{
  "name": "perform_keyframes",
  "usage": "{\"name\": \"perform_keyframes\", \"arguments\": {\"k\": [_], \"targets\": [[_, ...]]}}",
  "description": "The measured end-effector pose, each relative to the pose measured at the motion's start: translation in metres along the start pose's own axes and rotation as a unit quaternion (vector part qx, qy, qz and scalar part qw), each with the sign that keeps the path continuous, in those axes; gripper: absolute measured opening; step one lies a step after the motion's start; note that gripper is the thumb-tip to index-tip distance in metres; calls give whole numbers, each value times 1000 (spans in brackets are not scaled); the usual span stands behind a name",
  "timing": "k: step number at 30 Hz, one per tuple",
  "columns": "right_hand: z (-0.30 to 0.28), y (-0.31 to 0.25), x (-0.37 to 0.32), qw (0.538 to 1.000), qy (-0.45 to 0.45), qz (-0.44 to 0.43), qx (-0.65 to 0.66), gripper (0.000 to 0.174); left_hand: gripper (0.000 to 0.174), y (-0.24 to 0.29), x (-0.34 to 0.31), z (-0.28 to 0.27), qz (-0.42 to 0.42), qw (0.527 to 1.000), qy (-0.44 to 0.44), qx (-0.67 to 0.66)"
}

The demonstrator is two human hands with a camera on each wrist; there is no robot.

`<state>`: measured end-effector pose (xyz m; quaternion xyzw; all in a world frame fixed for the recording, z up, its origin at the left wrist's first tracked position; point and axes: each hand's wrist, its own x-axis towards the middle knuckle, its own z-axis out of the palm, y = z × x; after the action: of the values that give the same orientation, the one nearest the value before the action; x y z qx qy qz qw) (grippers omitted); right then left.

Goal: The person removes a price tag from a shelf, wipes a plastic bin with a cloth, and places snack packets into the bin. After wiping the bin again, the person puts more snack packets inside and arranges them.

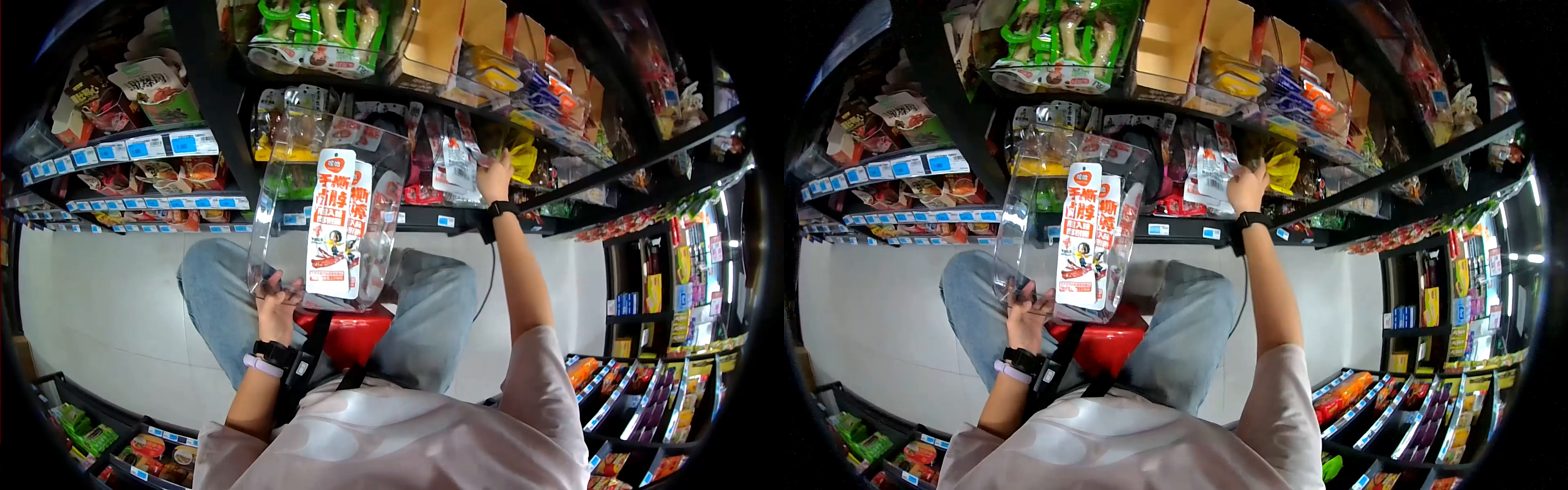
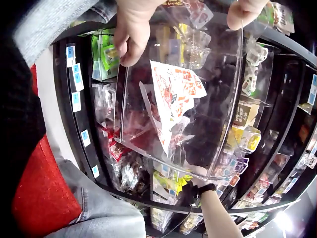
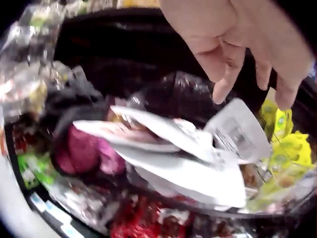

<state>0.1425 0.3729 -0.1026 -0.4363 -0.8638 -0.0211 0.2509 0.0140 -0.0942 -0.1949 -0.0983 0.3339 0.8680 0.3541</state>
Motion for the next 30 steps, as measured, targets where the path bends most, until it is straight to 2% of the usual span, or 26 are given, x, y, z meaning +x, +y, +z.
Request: {"name": "perform_keyframes", "arguments": {"k": [2,3,4,6,8,9,10,12,14,16,18,20,22,24,27,30], "targets": [[13,20,15,991,-47,-102,-71,22,75,0,-1,4,6,1000,18,1],[19,30,23,981,-145,-110,-71,26,73,-2,-1,2,10,1000,13,-6],[31,42,26,980,-172,-104,0,21,73,-3,-1,1,13,1000,17,-8],[33,46,27,984,-159,-78,-17,18,71,-3,-1,-1,12,1000,15,4],[12,34,22,993,-100,-37,-60,17,71,-3,0,-1,9,1000,10,4],[4,37,16,995,-37,-84,-43,21,70,-4,0,-1,6,1000,5,3],[-15,24,5,998,18,-63,-4,18,70,-3,0,0,4,1000,5,2],[-52,11,-19,992,76,-85,51,13,51,0,-2,2,-2,1000,-4,4],[-87,1,-48,983,109,-89,122,11,51,1,-2,2,-3,1000,-7,3],[-126,-19,-80,973,87,-39,210,11,51,-2,-1,1,-3,1000,-10,2],[-163,-34,-107,975,87,-42,201,10,52,-2,0,-1,-2,1000,-9,4],[-192,-48,-131,965,107,-11,239,10,53,-3,1,-1,-1,1000,-9,3],[-218,-62,-145,962,130,-25,237,10,66,-3,1,-1,3,1000,14,5],[-239,-85,-155,957,137,-4,256,11,65,-1,0,1,6,1000,13,7],[-243,-107,-167,943,106,5,317,11,55,-4,2,-3,0,1000,5,5],[-233,-136,-178,933,10,4,359,10,49,1,-2,5,-8,1000,-4,5]]}}
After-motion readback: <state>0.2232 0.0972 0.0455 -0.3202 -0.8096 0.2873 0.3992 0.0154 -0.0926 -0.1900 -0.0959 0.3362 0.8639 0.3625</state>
